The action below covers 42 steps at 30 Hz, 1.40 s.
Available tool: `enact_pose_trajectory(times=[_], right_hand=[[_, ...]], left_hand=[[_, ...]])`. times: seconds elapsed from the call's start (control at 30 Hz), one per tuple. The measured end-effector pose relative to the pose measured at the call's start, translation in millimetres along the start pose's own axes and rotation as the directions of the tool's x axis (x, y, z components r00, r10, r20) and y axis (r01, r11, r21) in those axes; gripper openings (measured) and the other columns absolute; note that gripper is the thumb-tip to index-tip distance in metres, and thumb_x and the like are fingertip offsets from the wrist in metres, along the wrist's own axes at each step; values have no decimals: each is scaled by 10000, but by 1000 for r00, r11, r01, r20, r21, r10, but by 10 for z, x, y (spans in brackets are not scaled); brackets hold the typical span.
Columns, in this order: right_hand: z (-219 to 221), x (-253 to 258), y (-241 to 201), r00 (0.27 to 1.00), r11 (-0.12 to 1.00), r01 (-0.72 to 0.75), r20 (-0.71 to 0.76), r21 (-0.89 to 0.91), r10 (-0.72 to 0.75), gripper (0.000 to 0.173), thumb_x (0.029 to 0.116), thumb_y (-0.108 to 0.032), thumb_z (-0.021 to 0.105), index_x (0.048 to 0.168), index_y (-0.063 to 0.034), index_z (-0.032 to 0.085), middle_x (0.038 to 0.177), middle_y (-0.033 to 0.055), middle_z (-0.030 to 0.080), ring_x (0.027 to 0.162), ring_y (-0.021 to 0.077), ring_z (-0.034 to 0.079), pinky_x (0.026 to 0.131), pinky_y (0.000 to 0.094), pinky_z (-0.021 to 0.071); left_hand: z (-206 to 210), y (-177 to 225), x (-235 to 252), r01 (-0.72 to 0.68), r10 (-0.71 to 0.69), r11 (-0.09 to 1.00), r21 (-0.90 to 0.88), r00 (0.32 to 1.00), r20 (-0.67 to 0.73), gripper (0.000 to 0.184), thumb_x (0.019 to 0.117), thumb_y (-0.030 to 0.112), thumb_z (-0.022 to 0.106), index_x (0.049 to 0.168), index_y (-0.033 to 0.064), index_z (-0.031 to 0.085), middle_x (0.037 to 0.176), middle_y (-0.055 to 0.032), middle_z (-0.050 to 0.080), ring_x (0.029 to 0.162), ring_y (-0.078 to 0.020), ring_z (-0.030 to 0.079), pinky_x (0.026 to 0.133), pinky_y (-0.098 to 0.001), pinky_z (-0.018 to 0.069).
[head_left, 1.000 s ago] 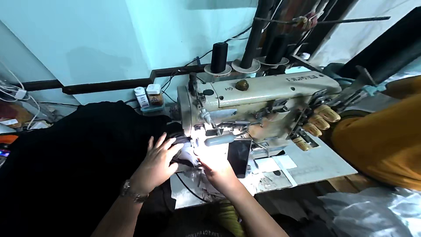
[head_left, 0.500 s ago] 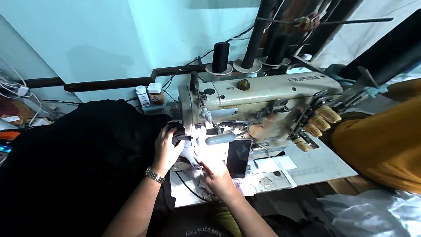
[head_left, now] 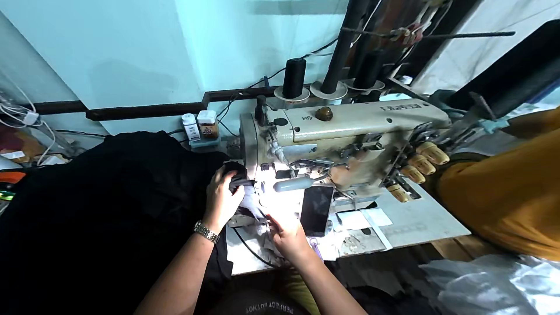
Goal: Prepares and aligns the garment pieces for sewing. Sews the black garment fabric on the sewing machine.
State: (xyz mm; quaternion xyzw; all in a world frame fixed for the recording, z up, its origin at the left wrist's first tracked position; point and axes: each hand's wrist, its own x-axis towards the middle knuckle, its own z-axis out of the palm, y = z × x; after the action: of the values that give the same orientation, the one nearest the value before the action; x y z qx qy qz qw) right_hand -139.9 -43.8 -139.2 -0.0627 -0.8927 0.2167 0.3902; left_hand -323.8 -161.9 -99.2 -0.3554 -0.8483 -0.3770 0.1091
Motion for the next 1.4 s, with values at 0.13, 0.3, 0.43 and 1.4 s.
enact_pose_trajectory(times=[0.13, 0.3, 0.43, 1.4], right_hand=[[-3, 12, -5, 1000, 1000, -18, 9, 5, 18, 277, 847, -76, 619, 1060, -69, 795, 916, 101, 776, 839, 251, 759, 742, 444, 614], [4, 6, 1, 1000, 1000, -11, 0, 6, 11, 273, 846, -83, 619, 1054, -67, 795, 907, 99, 773, 835, 248, 757, 746, 431, 614], [9, -7, 1, 1000, 999, -23, 6, 23, 23, 278, 850, -82, 618, 1067, -62, 790, 916, 96, 775, 843, 233, 758, 765, 420, 614], [-2809, 1225, 1833, 811, 672, -491, 9, 555, 586, 257, 1059, -468, 410, 978, -320, 603, 771, -172, 631, 653, -60, 590, 586, 159, 520]], left_hand=[[-13, 14, 14, 22, -22, 1000, 17, 1000, 18, 634, 807, 563, 748, 1259, 119, 708, 1489, -148, 547, 1373, -320, 523, 1089, -560, 447], [-4, 5, 17, 23, -24, 1000, 8, 1000, 18, 644, 798, 569, 753, 1256, 118, 711, 1487, -152, 548, 1370, -320, 525, 1087, -553, 452], [3, 2, 5, 26, -26, 1000, 12, 1000, 12, 638, 799, 567, 755, 1255, 124, 709, 1487, -149, 546, 1370, -324, 523, 1075, -569, 456], [-7, 55, -9, 65, -65, 998, 0, 998, 10, 573, 810, 533, 763, 1223, 137, 728, 1495, -137, 541, 1359, -315, 530, 1078, -569, 447]])
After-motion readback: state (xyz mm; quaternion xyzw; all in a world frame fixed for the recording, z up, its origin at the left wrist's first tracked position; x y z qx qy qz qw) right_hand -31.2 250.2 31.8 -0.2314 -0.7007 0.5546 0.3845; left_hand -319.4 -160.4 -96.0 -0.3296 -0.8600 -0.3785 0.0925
